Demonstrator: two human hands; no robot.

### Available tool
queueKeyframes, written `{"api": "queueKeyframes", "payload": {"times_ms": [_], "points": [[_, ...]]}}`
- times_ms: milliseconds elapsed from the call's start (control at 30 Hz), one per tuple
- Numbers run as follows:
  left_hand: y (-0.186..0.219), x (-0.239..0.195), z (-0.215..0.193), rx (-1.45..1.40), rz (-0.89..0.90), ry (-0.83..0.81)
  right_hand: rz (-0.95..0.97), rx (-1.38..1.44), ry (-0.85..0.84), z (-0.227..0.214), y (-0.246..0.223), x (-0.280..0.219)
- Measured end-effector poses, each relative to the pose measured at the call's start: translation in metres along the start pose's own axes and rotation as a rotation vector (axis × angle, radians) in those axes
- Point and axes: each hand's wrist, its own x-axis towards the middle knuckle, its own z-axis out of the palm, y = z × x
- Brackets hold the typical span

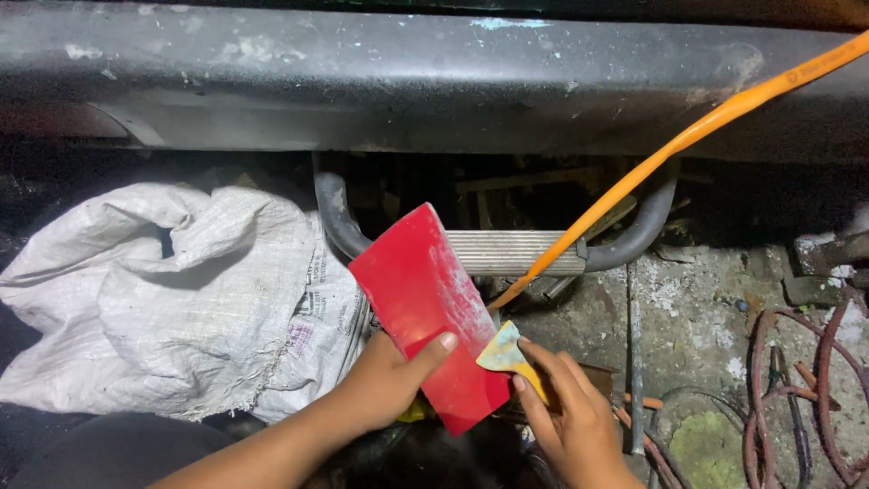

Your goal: The person scoops a light-colored paste from a red plastic card using a yellow scraper and applies it to a damaged area on a black car bumper. They repeatedly smooth the paste onto the surface and scrape excess material back onto the card.

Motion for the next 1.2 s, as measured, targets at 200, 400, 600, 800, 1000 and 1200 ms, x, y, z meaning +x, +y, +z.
{"api": "queueKeyframes", "payload": {"times_ms": [200,400,600,800,1000,1200], "points": [[-0.014,-0.009,0.009,0.083,0.17,-0.123,0.091,0.009,-0.033,0.003,-0.003,-0.001],[-0.025,-0.006,0.013,0.26,0.256,-0.172,0.004,0.03,0.022,0.004,0.006,0.001],[-0.025,-0.01,0.01,0.313,0.291,-0.208,0.005,0.085,0.009,0.005,0.005,-0.002],[-0.023,-0.02,0.019,0.066,0.375,-0.465,-0.08,0.086,0.036,-0.002,0.004,-0.001],[-0.025,-0.012,0.019,0.026,0.351,-0.428,-0.101,0.115,0.086,-0.013,0.011,0.005],[-0.017,-0.006,0.011,-0.158,0.303,-0.373,0.289,0.255,0.079,-0.019,0.008,0.008]]}}
